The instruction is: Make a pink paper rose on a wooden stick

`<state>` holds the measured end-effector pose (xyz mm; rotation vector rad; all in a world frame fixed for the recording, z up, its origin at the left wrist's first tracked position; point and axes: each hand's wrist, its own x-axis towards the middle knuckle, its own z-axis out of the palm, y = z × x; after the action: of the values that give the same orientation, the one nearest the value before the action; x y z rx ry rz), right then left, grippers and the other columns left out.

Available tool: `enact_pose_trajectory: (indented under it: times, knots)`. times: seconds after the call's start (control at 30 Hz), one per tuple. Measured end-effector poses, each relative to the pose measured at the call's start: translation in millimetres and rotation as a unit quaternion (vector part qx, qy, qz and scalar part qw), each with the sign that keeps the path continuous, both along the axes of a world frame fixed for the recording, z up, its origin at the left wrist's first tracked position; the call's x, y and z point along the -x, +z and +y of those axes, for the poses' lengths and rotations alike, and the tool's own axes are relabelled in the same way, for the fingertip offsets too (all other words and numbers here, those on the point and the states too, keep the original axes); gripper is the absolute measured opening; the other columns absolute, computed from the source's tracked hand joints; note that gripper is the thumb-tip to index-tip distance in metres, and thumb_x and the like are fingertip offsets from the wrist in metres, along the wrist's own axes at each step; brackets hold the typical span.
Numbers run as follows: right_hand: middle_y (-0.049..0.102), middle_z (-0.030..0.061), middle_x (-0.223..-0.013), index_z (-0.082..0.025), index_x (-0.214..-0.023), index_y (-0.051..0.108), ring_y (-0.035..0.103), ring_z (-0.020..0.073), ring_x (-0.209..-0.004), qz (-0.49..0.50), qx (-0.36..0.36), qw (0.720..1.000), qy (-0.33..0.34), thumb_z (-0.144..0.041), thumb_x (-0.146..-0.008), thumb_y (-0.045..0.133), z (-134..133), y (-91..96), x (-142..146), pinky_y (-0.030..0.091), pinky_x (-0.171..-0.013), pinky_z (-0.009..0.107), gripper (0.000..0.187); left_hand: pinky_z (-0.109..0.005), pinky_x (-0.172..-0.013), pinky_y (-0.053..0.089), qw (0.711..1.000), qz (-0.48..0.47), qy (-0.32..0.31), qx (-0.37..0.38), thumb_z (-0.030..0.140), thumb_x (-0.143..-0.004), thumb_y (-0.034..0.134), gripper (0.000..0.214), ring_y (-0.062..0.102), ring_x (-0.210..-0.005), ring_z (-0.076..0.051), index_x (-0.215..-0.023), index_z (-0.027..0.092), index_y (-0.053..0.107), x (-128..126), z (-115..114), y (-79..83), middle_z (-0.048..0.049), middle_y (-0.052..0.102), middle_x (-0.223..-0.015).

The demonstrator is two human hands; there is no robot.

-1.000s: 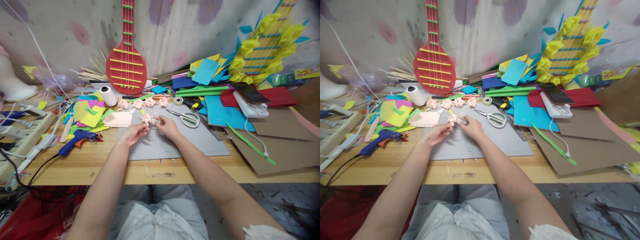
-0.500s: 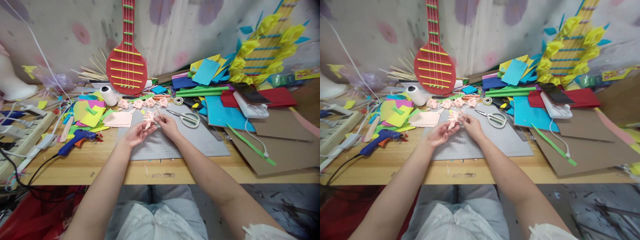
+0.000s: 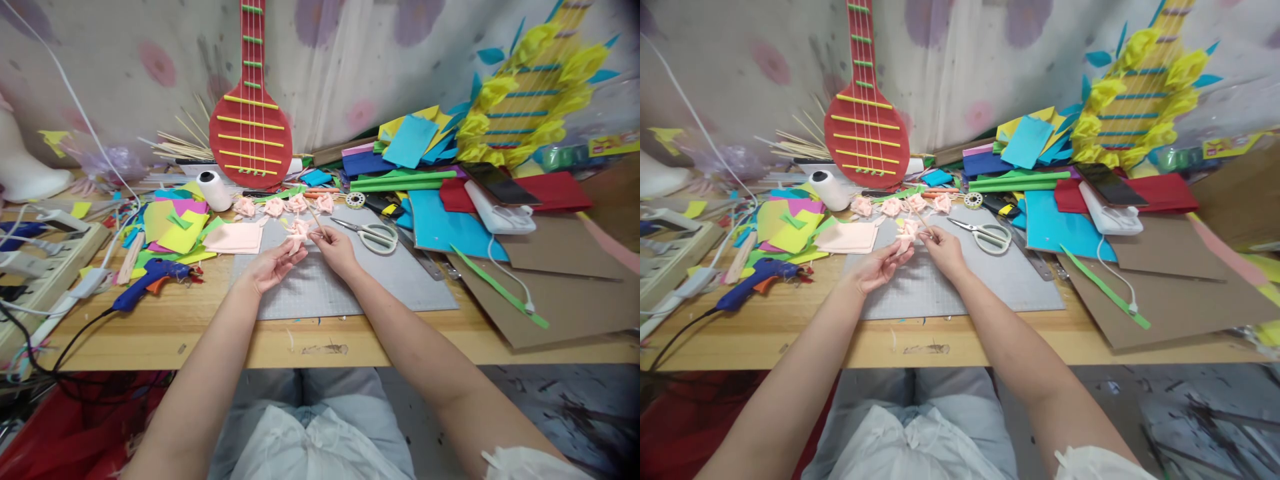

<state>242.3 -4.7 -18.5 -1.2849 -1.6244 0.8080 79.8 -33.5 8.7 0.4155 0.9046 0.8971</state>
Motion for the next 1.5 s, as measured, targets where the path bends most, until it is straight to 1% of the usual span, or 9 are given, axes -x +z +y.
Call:
enact_pose_trajectory:
  times: [0.17, 0.3, 0.47, 0.7, 0.83, 1.0, 1.13, 1.33, 1.5]
  knots:
    - [0.058, -0.0008, -0.071, -0.018, -0.079, 0.062, 0.048, 0.0111, -0.064, -0.02, -0.019, 1.0, -0.001, -0.038, -0.076, 0.046, -3, 2.2, 0, 0.037, -0.062, 0.021, 0.026, -0.007, -0.034, 0.041, 1.0, -0.021, 0.006, 0.012, 0.015, -0.076, 0.056, 0.015, 0.064, -0.069, -0.01, -0.091, 0.017, 0.058, 1, -1, 1.2, -0.0035, 0.064, -0.08]
    - [0.056, -0.001, -0.069, -0.018, -0.083, 0.062, 0.045, 0.0106, -0.061, -0.038, -0.027, 0.999, -0.007, -0.039, -0.077, 0.045, -6, 4.2, 1, 0.035, -0.058, 0.02, 0.028, -0.002, -0.031, 0.034, 0.996, -0.078, 0.004, 0.053, 0.012, -0.077, 0.053, 0.008, 0.057, -0.054, -0.003, -0.084, 0.015, 0.056, 2, -1, 5.3, -0.0011, 0.059, -0.069]
    - [0.056, -0.0016, -0.067, -0.019, -0.088, 0.063, 0.045, 0.0102, -0.06, -0.053, -0.035, 0.998, 0.008, -0.041, -0.079, 0.043, -8, 4.9, 2, 0.034, -0.057, 0.02, 0.031, -0.001, -0.031, 0.03, 0.989, -0.129, 0.062, 0.037, 0.011, -0.079, 0.05, 0.005, 0.044, -0.04, 0.002, -0.076, 0.014, 0.053, 1, 1, 8.2, 0.0051, 0.046, -0.054]
    - [0.055, -0.0021, -0.065, -0.021, -0.085, 0.063, 0.046, 0.0103, -0.059, -0.088, -0.029, 0.996, -0.008, -0.043, -0.08, 0.042, -3, -2.3, 1, 0.032, -0.057, 0.02, 0.031, -0.005, -0.032, 0.037, 0.994, -0.036, 0.102, 0.008, 0.012, -0.074, 0.056, 0.005, 0.048, -0.041, 0.0, -0.079, 0.013, 0.055, -4, 3, 2.4, 0.0042, 0.051, -0.056]
    - [0.052, -0.0033, -0.061, -0.021, -0.093, 0.06, 0.045, 0.0104, -0.055, -0.089, 0.02, 0.996, -0.01, -0.049, -0.075, 0.047, 0, -2.2, 0, 0.031, -0.053, 0.021, 0.035, -0.007, -0.034, 0.039, 0.992, 0.007, 0.12, -0.021, 0.009, -0.072, 0.058, 0.009, 0.049, -0.04, 0.0, -0.08, 0.013, 0.057, -7, 3, 0.2, 0.0048, 0.054, -0.056]
    - [0.055, -0.0019, -0.064, -0.022, -0.095, 0.054, 0.048, 0.0122, -0.058, -0.143, 0.027, 0.989, -0.02, -0.053, -0.083, 0.03, -10, 9.1, 2, 0.031, -0.055, 0.021, 0.041, -0.009, -0.043, 0.044, 0.979, 0.058, 0.184, -0.062, 0.011, -0.072, 0.057, 0.011, 0.057, -0.052, -0.003, -0.083, 0.014, 0.059, -9, 2, 0.7, 0.0027, 0.061, -0.066]
    - [0.061, 0.0007, -0.071, -0.023, -0.082, 0.059, 0.052, 0.0138, -0.066, -0.238, 0.012, 0.969, 0.06, -0.05, -0.085, 0.029, -19, 13.8, 5, 0.03, -0.058, 0.022, 0.04, -0.013, -0.048, 0.047, 0.971, 0.094, 0.199, -0.097, 0.01, -0.071, 0.056, 0.012, 0.061, -0.064, -0.007, -0.081, 0.014, 0.06, -11, 1, -2.3, -0.0008, 0.064, -0.077]
    - [0.064, 0.001, -0.072, -0.022, -0.08, 0.064, 0.053, 0.0126, -0.064, -0.273, 0.032, 0.958, 0.085, -0.053, -0.084, 0.03, -16, 12.3, -3, 0.028, -0.055, 0.021, 0.046, -0.024, -0.066, 0.051, 0.963, 0.142, 0.175, -0.149, 0.01, -0.062, 0.061, 0.008, 0.061, -0.082, -0.014, -0.069, 0.012, 0.062, -8, -1, -4.6, -0.0047, 0.064, -0.086]
    - [0.065, 0.0009, -0.07, -0.021, -0.078, 0.065, 0.053, 0.012, -0.062, -0.263, 0.038, 0.96, 0.09, -0.055, -0.083, 0.03, -14, 11.9, -5, 0.027, -0.054, 0.022, 0.049, -0.03, -0.08, 0.048, 0.973, 0.106, 0.138, -0.154, 0.004, -0.06, 0.055, 0.028, 0.06, -0.09, -0.016, -0.084, 0.014, 0.065, -4, -1, -0.9, -0.0061, 0.065, -0.092]
